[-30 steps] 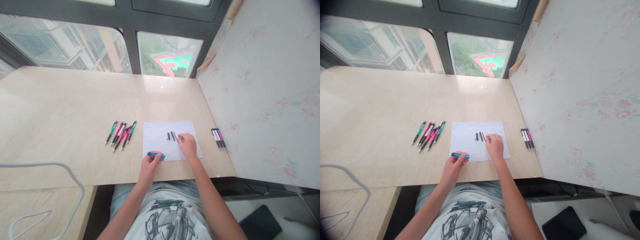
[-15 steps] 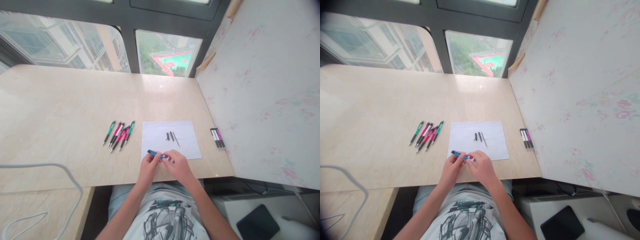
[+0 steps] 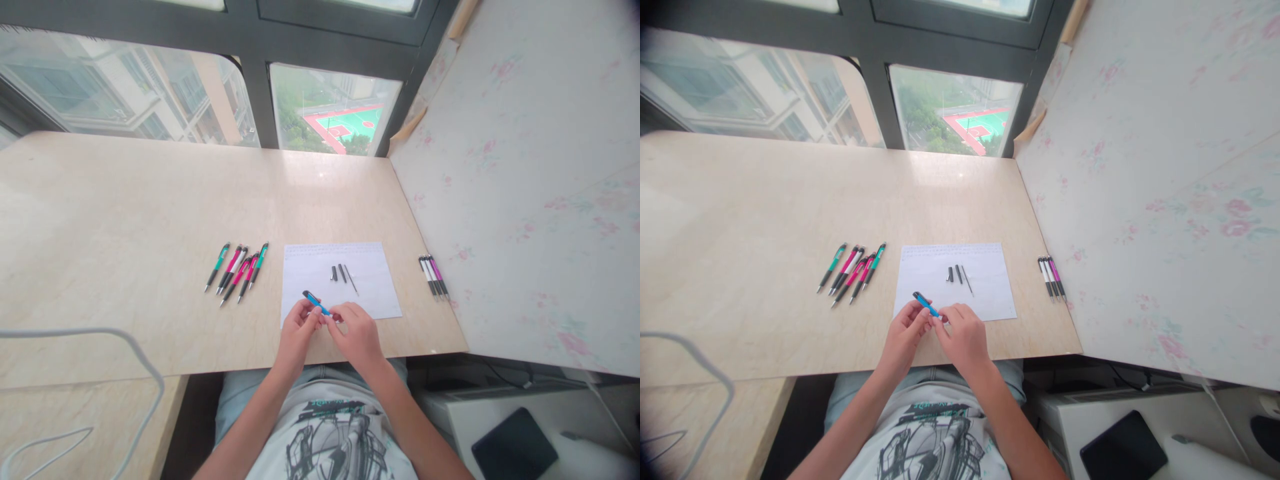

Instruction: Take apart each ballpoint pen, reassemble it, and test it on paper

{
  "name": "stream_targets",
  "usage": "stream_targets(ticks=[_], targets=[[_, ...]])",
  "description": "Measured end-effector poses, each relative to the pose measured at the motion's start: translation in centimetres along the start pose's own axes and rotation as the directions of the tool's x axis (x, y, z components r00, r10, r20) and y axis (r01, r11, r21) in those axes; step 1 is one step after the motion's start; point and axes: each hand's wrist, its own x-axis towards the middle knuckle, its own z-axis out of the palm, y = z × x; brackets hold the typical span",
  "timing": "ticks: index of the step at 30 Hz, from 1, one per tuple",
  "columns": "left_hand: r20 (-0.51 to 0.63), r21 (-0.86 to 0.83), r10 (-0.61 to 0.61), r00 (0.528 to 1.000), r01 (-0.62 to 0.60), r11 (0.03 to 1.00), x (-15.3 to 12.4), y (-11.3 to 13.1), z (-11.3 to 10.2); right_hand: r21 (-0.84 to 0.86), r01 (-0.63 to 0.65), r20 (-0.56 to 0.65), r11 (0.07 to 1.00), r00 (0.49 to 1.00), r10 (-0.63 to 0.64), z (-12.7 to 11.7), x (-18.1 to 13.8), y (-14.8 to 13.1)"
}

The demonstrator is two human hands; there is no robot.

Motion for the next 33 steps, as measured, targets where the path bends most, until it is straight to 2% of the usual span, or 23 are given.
stream_targets(ticks=[5,13,17,20,24,28,33], targets=[[0.017,0.057,0.005,1.000,-0.006,0.998,0.0,0.3,0.0,-0.022,-0.020,-0.037,1.000,0.999,0.019,0.2,-0.1,0.4],[-0.019,0.063,0.005,1.000,-0.003,0.998,-0.2,0.6,0.3,-0.009,-0.010,0.002,1.000,1.000,0.010,0.3,-0.3,0.2],[0.004,0.069,0.003,1.000,-0.003,0.998,-0.2,0.5,0.1,-0.026,-0.008,-0.055,1.000,0.998,0.006,0.0,-0.1,0.4],[0.000,0.087,-0.002,1.000,0.002,0.996,-0.1,0.3,-0.2,-0.071,-0.056,-0.150,0.996,0.988,0.045,-0.7,0.4,2.0],[0.002,0.089,-0.008,1.000,0.008,0.996,-0.1,0.2,-0.4,-0.155,-0.223,-0.289,0.962,0.942,0.171,-2.0,1.5,5.4],[0.009,0.096,-0.013,1.000,0.012,0.995,-0.1,0.1,-0.4,-0.270,-0.315,-0.299,0.910,0.926,0.231,-2.5,2.5,7.8],[0.024,0.152,0.021,0.999,-0.024,0.988,-0.1,-0.1,-0.6,-0.338,-0.315,-0.291,0.887,0.931,0.220,-2.7,2.6,8.0]])
